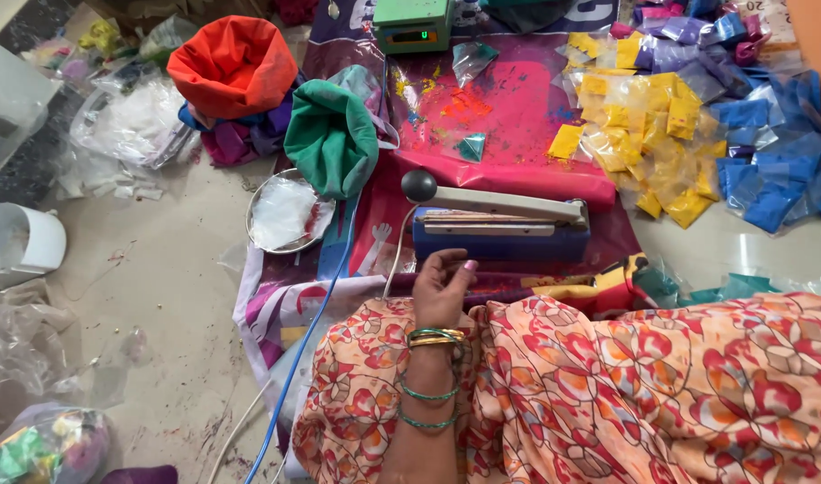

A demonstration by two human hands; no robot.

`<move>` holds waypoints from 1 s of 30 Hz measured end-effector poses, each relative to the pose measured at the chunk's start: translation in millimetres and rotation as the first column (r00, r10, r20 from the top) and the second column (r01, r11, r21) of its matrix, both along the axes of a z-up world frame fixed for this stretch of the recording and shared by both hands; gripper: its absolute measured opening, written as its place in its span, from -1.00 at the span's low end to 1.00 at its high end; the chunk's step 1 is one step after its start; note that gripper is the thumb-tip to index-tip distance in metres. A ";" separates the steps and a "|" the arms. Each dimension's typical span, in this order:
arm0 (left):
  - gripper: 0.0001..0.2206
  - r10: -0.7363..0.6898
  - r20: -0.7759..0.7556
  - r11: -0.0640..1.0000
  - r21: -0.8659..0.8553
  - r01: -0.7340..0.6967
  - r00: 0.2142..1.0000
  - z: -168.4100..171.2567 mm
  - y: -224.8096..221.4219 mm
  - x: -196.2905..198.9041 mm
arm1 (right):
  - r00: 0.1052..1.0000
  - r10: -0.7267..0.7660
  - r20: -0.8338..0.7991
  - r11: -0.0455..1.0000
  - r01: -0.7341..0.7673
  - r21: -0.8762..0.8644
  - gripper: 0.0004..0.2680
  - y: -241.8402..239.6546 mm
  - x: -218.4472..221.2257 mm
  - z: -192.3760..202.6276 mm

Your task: The person seals small plastic bags containing colored powder using a heat sealer.

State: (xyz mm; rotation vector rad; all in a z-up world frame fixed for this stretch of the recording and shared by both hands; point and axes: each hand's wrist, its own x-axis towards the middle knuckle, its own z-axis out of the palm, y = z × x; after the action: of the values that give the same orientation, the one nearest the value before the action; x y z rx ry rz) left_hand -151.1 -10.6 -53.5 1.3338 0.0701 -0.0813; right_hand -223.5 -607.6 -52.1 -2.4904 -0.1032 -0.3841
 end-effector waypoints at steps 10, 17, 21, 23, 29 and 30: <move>-0.83 -0.481 -0.065 0.874 0.038 0.484 0.874 31.8 -22.6 1.3 | 0.976 -0.089 -0.196 0.917 0.004 -0.399 -0.71 156.0 126.4 56.2; -0.76 -0.603 -0.014 0.795 0.081 0.602 0.798 18.7 -18.7 1.4 | 0.890 0.282 -0.359 0.765 -0.434 -0.475 -0.76 372.8 295.3 94.3; -0.74 -0.609 -0.065 0.791 0.014 0.611 0.790 22.5 -16.7 2.9 | 0.829 0.232 -0.509 0.725 -0.496 -0.478 -0.67 425.9 359.4 46.4; -0.70 -0.633 -0.074 0.772 0.013 0.636 0.771 24.8 -14.4 2.9 | 0.794 0.152 -0.588 0.696 -0.509 -0.507 -0.59 439.8 377.8 25.3; -0.70 -0.621 -0.080 0.781 0.019 0.624 0.780 20.0 -17.4 3.4 | 0.791 0.093 -0.605 0.594 -0.531 -0.604 -0.79 418.1 394.6 -8.7; -0.70 -0.619 -0.078 0.783 0.018 0.622 0.781 16.9 -17.1 2.7 | 0.791 0.093 -0.604 0.592 -0.532 -0.606 -0.79 409.6 392.9 -6.3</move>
State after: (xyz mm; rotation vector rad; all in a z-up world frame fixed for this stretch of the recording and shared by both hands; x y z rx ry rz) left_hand -148.3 -27.7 -36.6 1.3506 -0.3222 -0.6951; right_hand 169.4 -198.0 -58.4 -3.1995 -0.6167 0.6627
